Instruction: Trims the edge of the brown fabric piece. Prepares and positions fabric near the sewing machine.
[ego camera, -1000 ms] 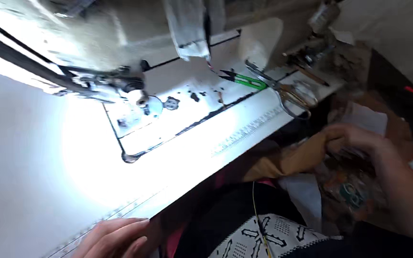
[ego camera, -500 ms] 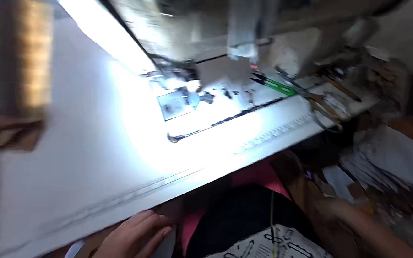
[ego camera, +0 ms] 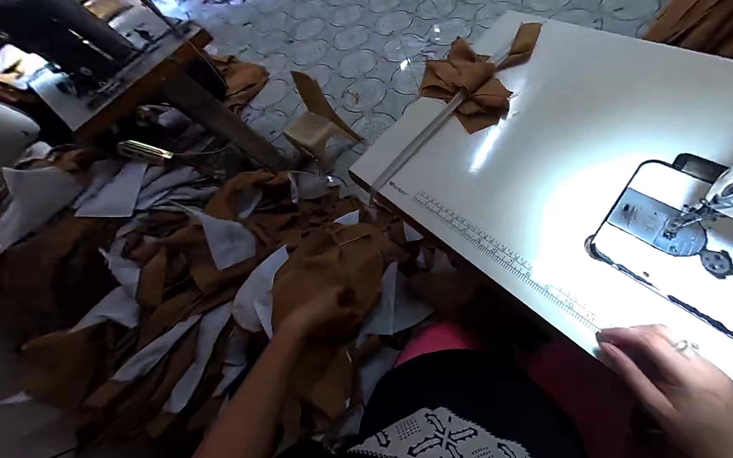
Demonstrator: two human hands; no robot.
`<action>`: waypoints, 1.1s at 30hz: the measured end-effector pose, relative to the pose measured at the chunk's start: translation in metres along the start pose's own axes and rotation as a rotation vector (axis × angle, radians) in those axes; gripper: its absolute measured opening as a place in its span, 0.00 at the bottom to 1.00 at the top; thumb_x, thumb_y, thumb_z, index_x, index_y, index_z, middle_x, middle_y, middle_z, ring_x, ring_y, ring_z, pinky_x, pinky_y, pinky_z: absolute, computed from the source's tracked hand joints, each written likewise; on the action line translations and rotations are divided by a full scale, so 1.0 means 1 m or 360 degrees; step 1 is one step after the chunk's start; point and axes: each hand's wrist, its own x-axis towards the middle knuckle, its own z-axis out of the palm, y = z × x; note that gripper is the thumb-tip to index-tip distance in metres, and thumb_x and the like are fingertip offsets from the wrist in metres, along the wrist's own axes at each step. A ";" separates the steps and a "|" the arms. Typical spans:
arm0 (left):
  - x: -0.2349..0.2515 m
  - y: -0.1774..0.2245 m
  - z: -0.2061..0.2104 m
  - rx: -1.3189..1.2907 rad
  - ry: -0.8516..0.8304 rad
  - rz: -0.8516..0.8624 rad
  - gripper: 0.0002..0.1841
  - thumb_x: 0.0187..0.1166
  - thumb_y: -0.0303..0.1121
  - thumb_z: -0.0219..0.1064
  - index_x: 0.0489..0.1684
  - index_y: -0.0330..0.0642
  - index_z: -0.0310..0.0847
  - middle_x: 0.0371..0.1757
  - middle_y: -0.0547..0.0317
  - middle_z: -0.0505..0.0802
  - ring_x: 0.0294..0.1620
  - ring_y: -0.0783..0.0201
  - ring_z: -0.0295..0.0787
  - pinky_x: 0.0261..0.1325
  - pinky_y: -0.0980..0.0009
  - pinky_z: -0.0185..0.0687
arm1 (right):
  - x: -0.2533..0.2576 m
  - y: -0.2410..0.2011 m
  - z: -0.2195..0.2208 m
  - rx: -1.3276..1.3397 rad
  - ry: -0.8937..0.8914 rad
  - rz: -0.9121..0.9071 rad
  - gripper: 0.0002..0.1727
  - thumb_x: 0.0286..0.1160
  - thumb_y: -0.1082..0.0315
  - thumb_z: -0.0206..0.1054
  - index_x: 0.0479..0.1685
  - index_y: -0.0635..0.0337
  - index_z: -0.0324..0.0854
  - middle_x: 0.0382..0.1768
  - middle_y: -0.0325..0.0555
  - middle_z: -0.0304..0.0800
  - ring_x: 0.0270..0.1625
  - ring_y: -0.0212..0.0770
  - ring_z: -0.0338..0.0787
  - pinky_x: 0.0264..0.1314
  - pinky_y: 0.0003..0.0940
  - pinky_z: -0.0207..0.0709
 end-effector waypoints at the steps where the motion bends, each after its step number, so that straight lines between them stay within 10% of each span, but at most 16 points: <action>1: 0.001 0.003 0.013 -0.0003 -0.0006 0.0023 0.35 0.76 0.45 0.76 0.78 0.34 0.74 0.72 0.34 0.84 0.75 0.38 0.80 0.79 0.41 0.70 | 0.001 0.005 0.008 -0.0066 0.0084 0.0002 0.20 0.81 0.54 0.60 0.40 0.59 0.93 0.36 0.52 0.94 0.34 0.43 0.91 0.37 0.38 0.82; 7: 0.003 0.042 0.009 0.0264 0.0163 0.0018 0.23 0.83 0.41 0.67 0.73 0.39 0.81 0.71 0.33 0.85 0.73 0.31 0.80 0.71 0.30 0.70 | -0.002 0.013 0.008 0.0145 0.0193 -0.0043 0.20 0.84 0.52 0.60 0.37 0.56 0.92 0.33 0.43 0.93 0.42 0.27 0.88 0.49 0.18 0.77; 11: 0.001 0.045 -0.063 -0.0226 0.1175 0.0186 0.22 0.91 0.31 0.53 0.71 0.18 0.74 0.68 0.16 0.81 0.74 0.24 0.76 0.78 0.31 0.63 | 0.001 0.014 0.013 0.0071 0.0275 -0.0076 0.19 0.82 0.53 0.59 0.35 0.53 0.92 0.31 0.40 0.92 0.39 0.31 0.89 0.46 0.24 0.80; 14: -0.024 0.094 -0.104 -0.0479 0.1929 0.0892 0.22 0.92 0.36 0.54 0.66 0.19 0.74 0.58 0.35 0.88 0.60 0.62 0.86 0.69 0.65 0.78 | 0.005 0.014 0.014 0.0058 0.0311 -0.0078 0.17 0.81 0.54 0.60 0.35 0.52 0.92 0.31 0.38 0.91 0.38 0.30 0.89 0.44 0.23 0.79; 15: -0.029 0.114 -0.110 -0.0475 0.1941 0.1323 0.17 0.91 0.36 0.55 0.59 0.27 0.78 0.51 0.56 0.89 0.56 0.81 0.83 0.64 0.80 0.78 | 0.006 0.014 0.015 0.0082 0.0346 -0.0083 0.16 0.80 0.55 0.62 0.36 0.53 0.92 0.32 0.39 0.92 0.38 0.29 0.89 0.45 0.21 0.79; 17: -0.036 0.159 -0.110 -0.0260 0.1472 0.1955 0.12 0.90 0.40 0.56 0.56 0.49 0.85 0.55 0.77 0.90 0.61 0.87 0.82 0.69 0.82 0.77 | 0.007 0.015 0.015 0.0156 0.0484 -0.0112 0.15 0.81 0.55 0.64 0.45 0.55 0.90 0.42 0.43 0.93 0.47 0.27 0.89 0.53 0.18 0.81; 20: -0.032 0.228 -0.080 0.0385 0.0866 0.2228 0.07 0.74 0.26 0.69 0.41 0.36 0.93 0.52 0.47 0.96 0.62 0.46 0.91 0.73 0.37 0.74 | 0.006 0.010 0.011 0.0040 0.0715 -0.0124 0.19 0.85 0.49 0.63 0.63 0.50 0.80 0.62 0.45 0.86 0.71 0.31 0.82 0.75 0.23 0.72; 24: -0.006 0.259 -0.047 0.0687 0.0632 0.2307 0.08 0.67 0.21 0.67 0.29 0.41 0.93 0.61 0.54 0.95 0.75 0.42 0.84 0.75 0.19 0.56 | -0.002 0.008 0.011 -0.0349 0.0802 -0.0162 0.20 0.84 0.45 0.56 0.64 0.43 0.78 0.69 0.45 0.82 0.79 0.38 0.76 0.83 0.31 0.63; 28: 0.016 0.260 -0.059 0.0332 0.0691 0.2009 0.16 0.81 0.30 0.57 0.53 0.36 0.91 0.68 0.42 0.90 0.72 0.38 0.85 0.70 0.33 0.75 | -0.006 0.007 0.012 -0.0654 0.0884 -0.0217 0.17 0.89 0.46 0.55 0.63 0.42 0.76 0.70 0.44 0.80 0.77 0.41 0.76 0.81 0.35 0.66; 33: 0.022 0.313 -0.064 0.0358 0.0622 0.1728 0.27 0.89 0.44 0.56 0.79 0.34 0.74 0.79 0.33 0.79 0.80 0.33 0.74 0.78 0.36 0.68 | 0.009 -0.007 0.015 -0.0824 0.0816 -0.0345 0.17 0.94 0.58 0.44 0.68 0.31 0.76 0.74 0.36 0.79 0.82 0.39 0.71 0.85 0.42 0.55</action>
